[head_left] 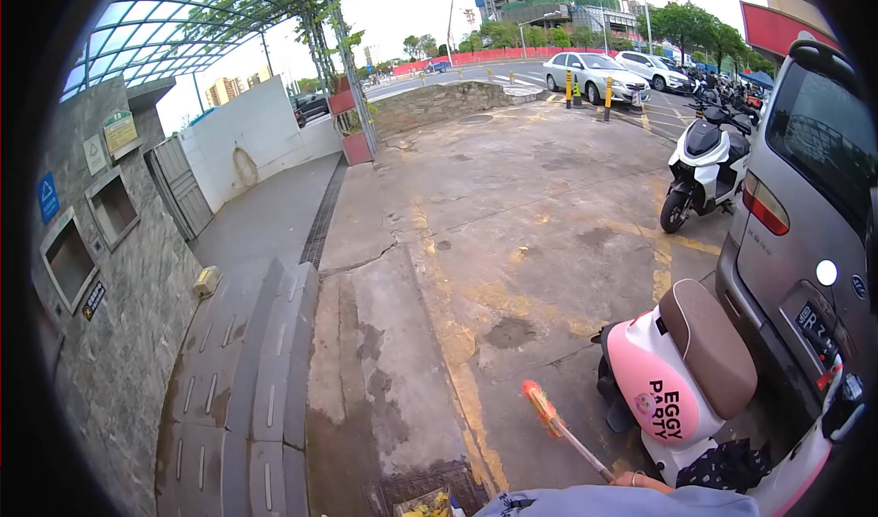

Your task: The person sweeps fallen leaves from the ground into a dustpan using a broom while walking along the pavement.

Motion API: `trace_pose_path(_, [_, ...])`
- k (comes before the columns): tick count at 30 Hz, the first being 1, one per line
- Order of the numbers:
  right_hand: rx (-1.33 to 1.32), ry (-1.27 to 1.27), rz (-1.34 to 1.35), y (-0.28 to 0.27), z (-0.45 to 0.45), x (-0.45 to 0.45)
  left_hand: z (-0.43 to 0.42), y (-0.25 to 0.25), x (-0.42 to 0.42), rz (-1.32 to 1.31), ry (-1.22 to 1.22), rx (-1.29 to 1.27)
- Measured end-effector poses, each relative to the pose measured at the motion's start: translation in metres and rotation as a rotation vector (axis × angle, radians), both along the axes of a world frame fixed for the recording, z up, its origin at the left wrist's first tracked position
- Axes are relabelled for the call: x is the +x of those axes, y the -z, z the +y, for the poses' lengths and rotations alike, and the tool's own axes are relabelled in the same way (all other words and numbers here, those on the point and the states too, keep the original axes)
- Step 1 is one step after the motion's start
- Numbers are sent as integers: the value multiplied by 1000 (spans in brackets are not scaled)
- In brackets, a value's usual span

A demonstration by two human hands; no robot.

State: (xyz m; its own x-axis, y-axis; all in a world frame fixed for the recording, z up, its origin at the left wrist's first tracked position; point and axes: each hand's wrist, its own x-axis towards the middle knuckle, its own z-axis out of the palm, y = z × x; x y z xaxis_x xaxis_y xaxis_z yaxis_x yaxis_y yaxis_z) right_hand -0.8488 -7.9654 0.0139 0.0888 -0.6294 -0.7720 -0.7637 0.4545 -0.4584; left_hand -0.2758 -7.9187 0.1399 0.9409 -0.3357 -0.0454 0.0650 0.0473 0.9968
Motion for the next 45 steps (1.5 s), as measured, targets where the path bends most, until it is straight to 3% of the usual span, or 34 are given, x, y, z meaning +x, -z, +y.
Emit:
trace_pose_path(7, [296,410,255,-6,-146,31,-162,-1,37,37,41,0])
trace_pose_path(9, [277,358,283,-5,-205,40,-203,4,45,-7,-31,85])
trace_pose_path(13, [185,192,339,-11,-334,60,-281,11,55,-22,-66,17])
trace_pose_path(18, [61,-15,392,-66,-483,122,-388,21,85,-5,-189,-65])
trace_pose_path(19, [64,21,342,-67,-509,125,-408,18,81,-13,-199,-70])
trace_pose_path(21, [172,416,-3,4,-572,120,-448,17,91,-28,-218,-84])
trace_pose_path(22, [168,413,1,9,-600,128,-466,24,97,-23,-221,-86])
trace_pose_path(24, [261,371,-255,4,-657,152,-509,44,114,-50,-193,-163])
trace_pose_path(26, [323,409,-344,-16,-692,172,-552,65,129,-1,-195,-71])
trace_pose_path(27, [400,451,-424,-19,-693,182,-568,93,145,-5,-37,-174])
trace_pose_path(28, [406,452,-428,-20,-691,195,-600,93,141,-55,-147,-187])
trace_pose_path(31, [465,551,-575,-24,-710,220,-665,133,145,98,-163,-126])
trace_pose_path(32, [462,552,-570,-36,-718,237,-673,173,161,107,21,-45])
trace_pose_path(35, [382,481,-573,-99,-739,311,-717,196,151,193,36,-55])
trace_pose_path(38, [292,533,-677,-143,-768,359,-745,227,152,73,36,83])
trace_pose_path(40, [304,422,-809,-159,-786,377,-759,250,153,145,76,109])
trace_pose_path(44, [378,266,-739,-170,-821,395,-771,299,144,227,54,194])
trace_pose_path(45, [374,229,-695,-173,-826,398,-771,302,140,263,68,320])
